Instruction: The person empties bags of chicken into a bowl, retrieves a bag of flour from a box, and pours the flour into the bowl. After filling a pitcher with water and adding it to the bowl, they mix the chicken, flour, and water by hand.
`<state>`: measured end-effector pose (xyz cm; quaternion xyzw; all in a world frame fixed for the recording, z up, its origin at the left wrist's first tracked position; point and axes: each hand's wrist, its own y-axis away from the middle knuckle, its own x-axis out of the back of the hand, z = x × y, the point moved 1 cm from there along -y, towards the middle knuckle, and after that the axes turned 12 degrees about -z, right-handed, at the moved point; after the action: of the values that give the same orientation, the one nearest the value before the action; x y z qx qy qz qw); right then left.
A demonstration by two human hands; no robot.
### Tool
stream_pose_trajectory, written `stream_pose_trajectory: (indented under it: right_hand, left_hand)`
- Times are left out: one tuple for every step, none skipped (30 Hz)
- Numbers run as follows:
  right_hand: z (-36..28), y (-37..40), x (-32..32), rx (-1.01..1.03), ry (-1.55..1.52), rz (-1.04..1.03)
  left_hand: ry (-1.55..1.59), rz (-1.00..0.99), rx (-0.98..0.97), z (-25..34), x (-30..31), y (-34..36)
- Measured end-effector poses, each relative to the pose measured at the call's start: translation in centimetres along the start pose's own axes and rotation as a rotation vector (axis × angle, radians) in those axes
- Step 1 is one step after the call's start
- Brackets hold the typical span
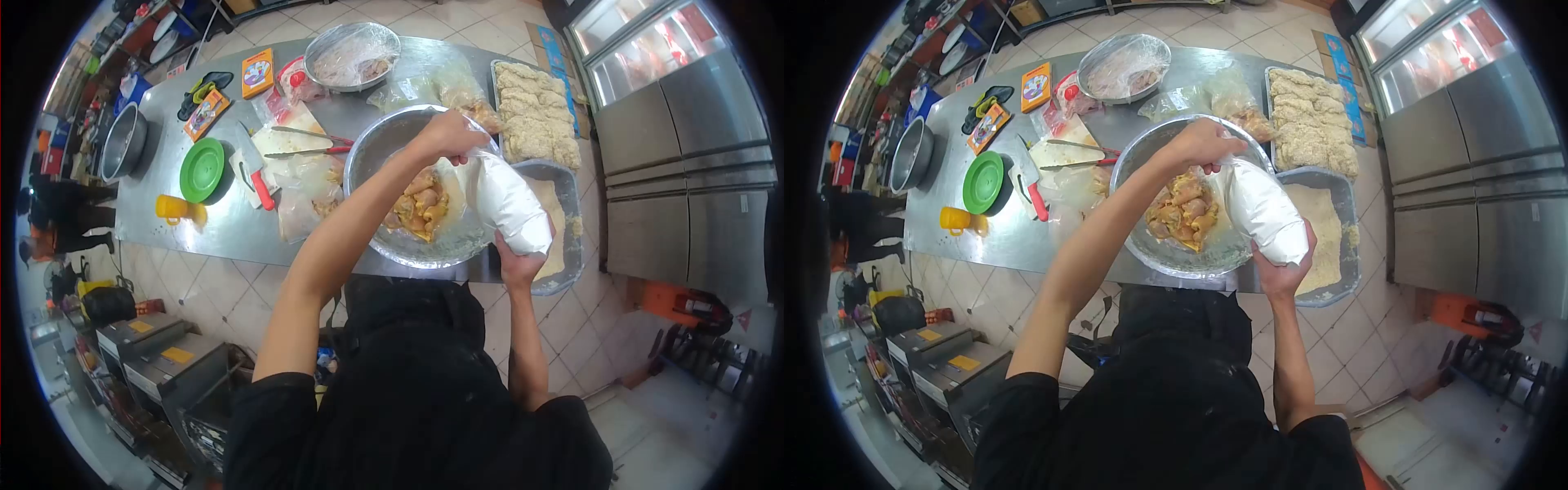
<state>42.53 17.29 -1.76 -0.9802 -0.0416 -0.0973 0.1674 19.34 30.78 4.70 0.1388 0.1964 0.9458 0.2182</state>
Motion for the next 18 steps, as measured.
stream_pose_trajectory:
  right_hand:
    - [-0.2, -0.2, 0.2, 0.004, 0.003, -0.011]
    - [-0.6, -0.4, 0.2, -0.030, 0.015, -0.011]
    - [-0.9, -0.6, 0.3, -0.064, 0.026, -0.010]
    - [-0.9, -0.8, 0.5, -0.061, 0.028, -0.019]
    - [-0.9, -1.0, 0.8, -0.107, 0.060, -0.031]
    - [-1.0, -1.2, 0.9, -0.155, 0.092, -0.042]
    - [-1.3, -1.4, 1.1, -0.153, 0.094, -0.049]
    - [-1.7, -1.7, 1.1, -0.167, 0.117, -0.059]
    - [-2.2, -1.9, 1.2, -0.183, 0.140, -0.067]
    - [-2.5, -2.2, 1.4, -0.180, 0.142, -0.069]
    - [-2.9, -2.5, 1.5, -0.155, 0.186, -0.082]
    - [-3.3, -2.8, 1.6, -0.131, 0.230, -0.094]
    - [-3.7, -3.1, 1.7, -0.131, 0.230, -0.095]
    - [-4.2, -3.5, 1.8, -0.130, 0.257, -0.112]
    - [-4.5, -3.8, 1.9, -0.128, 0.284, -0.128]
    - [-4.6, -4.1, 2.1, -0.126, 0.284, -0.126]
    - [-4.6, -4.3, 2.2, -0.118, 0.284, -0.133]
    - [-4.7, -4.6, 2.3, -0.110, 0.282, -0.141]
  left_hand:
    - [0.009, 0.008, -0.004, -0.8, -0.1, -1.3]
    - [0.015, -0.001, 0.009, -1.7, -0.2, -2.7]
    - [0.021, -0.011, 0.023, -1.5, -0.4, -2.8]
    - [0.029, -0.004, 0.020, -1.4, -0.4, -2.9]
    - [0.039, -0.029, 0.042, -1.3, -0.5, -3.1]
    - [0.049, -0.056, 0.064, -1.1, -0.6, -2.9]
    - [0.055, -0.052, 0.063, -1.2, -0.6, -3.0]
    - [0.045, -0.055, 0.077, -1.3, -0.7, -3.2]
    - [0.034, -0.061, 0.091, -1.6, -0.8, -3.6]
    - [0.036, -0.059, 0.089, -2.1, -0.9, -4.2]
    - [0.027, -0.064, 0.128, -2.8, -0.9, -4.9]
    - [0.018, -0.072, 0.170, -3.0, -1.0, -5.1]
    - [0.018, -0.070, 0.169, -3.3, -1.2, -5.3]
    - [-0.003, -0.058, 0.199, -3.5, -1.2, -5.5]
    - [-0.025, -0.046, 0.229, -3.2, -1.3, -5.2]
    - [-0.026, -0.046, 0.227, -3.0, -1.3, -4.8]
    - [0.002, -0.057, 0.218, -2.7, -1.2, -4.4]
    - [0.030, -0.067, 0.208, -2.4, -1.1, -4.0]
